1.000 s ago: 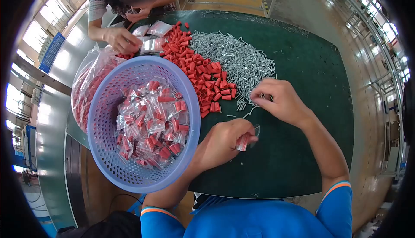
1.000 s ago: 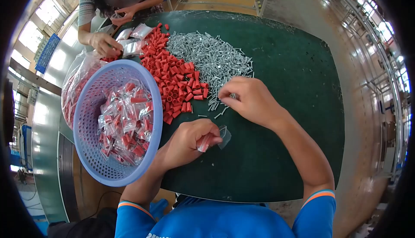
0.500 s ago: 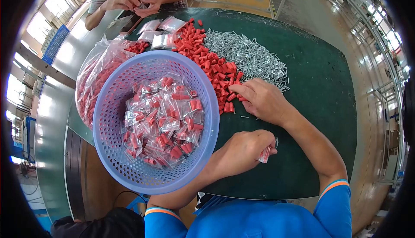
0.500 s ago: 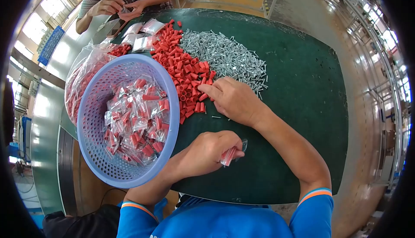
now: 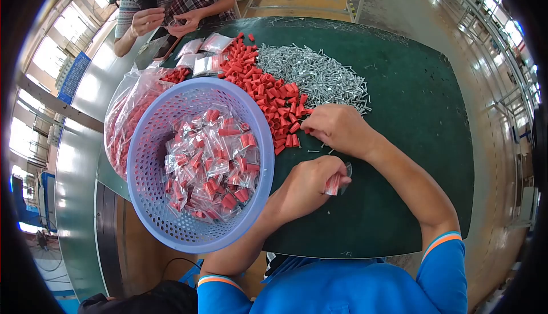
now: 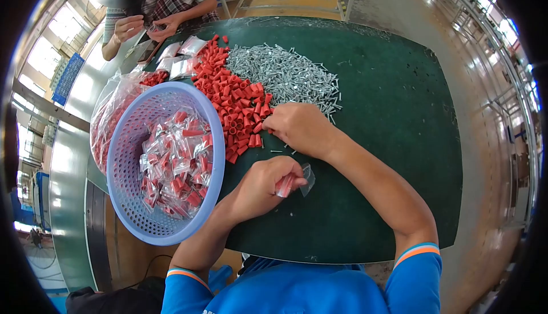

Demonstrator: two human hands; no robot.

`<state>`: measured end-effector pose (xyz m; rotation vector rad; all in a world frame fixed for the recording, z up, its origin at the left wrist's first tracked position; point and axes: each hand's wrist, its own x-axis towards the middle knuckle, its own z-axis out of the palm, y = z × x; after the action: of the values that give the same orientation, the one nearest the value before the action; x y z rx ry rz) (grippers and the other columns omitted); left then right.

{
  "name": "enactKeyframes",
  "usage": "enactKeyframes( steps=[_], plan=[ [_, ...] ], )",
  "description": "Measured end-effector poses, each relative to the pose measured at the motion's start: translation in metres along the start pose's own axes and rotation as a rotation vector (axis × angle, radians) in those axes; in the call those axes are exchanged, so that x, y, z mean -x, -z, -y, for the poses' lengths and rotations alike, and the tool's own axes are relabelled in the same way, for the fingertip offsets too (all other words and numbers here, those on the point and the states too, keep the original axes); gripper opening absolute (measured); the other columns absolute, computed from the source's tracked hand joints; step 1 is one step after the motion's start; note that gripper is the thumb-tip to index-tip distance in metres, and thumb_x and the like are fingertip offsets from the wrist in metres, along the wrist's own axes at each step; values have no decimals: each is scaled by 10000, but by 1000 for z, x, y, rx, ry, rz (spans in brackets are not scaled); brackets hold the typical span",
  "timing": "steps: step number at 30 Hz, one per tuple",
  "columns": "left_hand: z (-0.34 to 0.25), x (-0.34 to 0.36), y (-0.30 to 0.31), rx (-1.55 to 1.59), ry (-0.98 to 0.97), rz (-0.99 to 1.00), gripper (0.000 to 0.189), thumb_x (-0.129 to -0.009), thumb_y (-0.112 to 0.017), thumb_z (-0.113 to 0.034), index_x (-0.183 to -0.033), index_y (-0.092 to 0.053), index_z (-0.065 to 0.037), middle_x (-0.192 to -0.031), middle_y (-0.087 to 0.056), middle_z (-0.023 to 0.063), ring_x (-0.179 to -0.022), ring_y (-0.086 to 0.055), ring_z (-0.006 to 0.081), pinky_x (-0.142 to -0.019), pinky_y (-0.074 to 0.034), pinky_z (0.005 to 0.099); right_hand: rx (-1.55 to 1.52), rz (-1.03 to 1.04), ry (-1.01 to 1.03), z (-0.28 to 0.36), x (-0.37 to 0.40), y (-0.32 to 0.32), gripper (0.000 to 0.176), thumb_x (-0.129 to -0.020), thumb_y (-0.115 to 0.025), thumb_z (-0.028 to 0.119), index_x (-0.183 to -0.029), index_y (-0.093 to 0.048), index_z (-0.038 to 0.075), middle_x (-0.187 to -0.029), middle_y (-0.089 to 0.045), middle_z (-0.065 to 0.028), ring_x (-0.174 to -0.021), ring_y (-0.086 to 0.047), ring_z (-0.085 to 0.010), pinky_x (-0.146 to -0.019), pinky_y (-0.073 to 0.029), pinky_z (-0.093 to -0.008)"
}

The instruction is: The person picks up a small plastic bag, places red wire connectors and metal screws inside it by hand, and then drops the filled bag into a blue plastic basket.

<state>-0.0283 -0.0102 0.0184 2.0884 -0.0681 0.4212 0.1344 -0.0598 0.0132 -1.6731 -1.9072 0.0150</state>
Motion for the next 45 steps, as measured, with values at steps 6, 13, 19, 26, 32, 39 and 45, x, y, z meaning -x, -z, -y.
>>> enactKeyframes(
  steps=[6, 13, 19, 26, 32, 39, 45],
  plan=[
    [4, -2, 3, -98, -22, -89, 176, -741, -673, -2, -849, -535, -13, -758, -576, 117, -693, -595, 291, -603, -463, 341, -652, -112, -454, 3, 13, 29, 154, -753, -658, 45, -904, -636, 22, -804, -659, -60, -674, -607, -106, -614, -489, -245],
    [10, -4, 5, -248, 14, -134, 202, -712, -665, 45, -860, -542, -14, -769, -580, 105, -712, -606, 282, -597, -473, 338, -1021, -128, -598, 24, 28, 58, 129, -774, -649, 3, -901, -628, 3, -818, -662, -55, -695, -609, -73, -610, -493, -206],
    [12, -6, 6, -324, -59, -210, 204, -721, -660, 23, -884, -549, -27, -736, -561, 100, -652, -605, 286, -530, -472, 354, -504, -82, -404, 48, 26, 61, 134, -722, -660, 6, -852, -642, 34, -769, -652, -92, -661, -631, -116, -603, -494, -240],
    [11, -8, 4, -262, -118, -274, 207, -698, -679, 32, -869, -580, -31, -718, -549, 89, -629, -596, 280, -524, -468, 351, -81, -203, -22, 43, 26, 47, 141, -726, -657, 42, -863, -626, 55, -736, -627, -84, -649, -613, -252, -598, -504, -323],
    [6, -6, 7, -277, -73, -256, 207, -688, -682, 55, -860, -598, -24, -725, -565, 93, -612, -574, 251, -529, -460, 328, -335, -324, -206, 48, 20, 46, 131, -748, -648, 44, -876, -629, 68, -792, -646, -76, -700, -637, -233, -630, -515, -300],
    [8, -7, 7, -310, -81, -275, 210, -698, -685, 27, -880, -610, -45, -677, -522, 82, -586, -573, 249, -501, -449, 336, -246, -134, -128, 39, 31, 51, 197, -742, -679, 47, -930, -622, 60, -832, -668, -63, -734, -657, -190, -647, -512, -271],
    [4, -9, 10, -294, -71, -259, 196, -709, -697, 16, -881, -622, -43, -647, -503, 83, -559, -554, 234, -489, -433, 330, -188, -246, -19, 32, 33, 59, 180, -716, -682, 57, -889, -636, 52, -866, -655, -52, -848, -618, -223, -738, -493, -323]
  ],
)
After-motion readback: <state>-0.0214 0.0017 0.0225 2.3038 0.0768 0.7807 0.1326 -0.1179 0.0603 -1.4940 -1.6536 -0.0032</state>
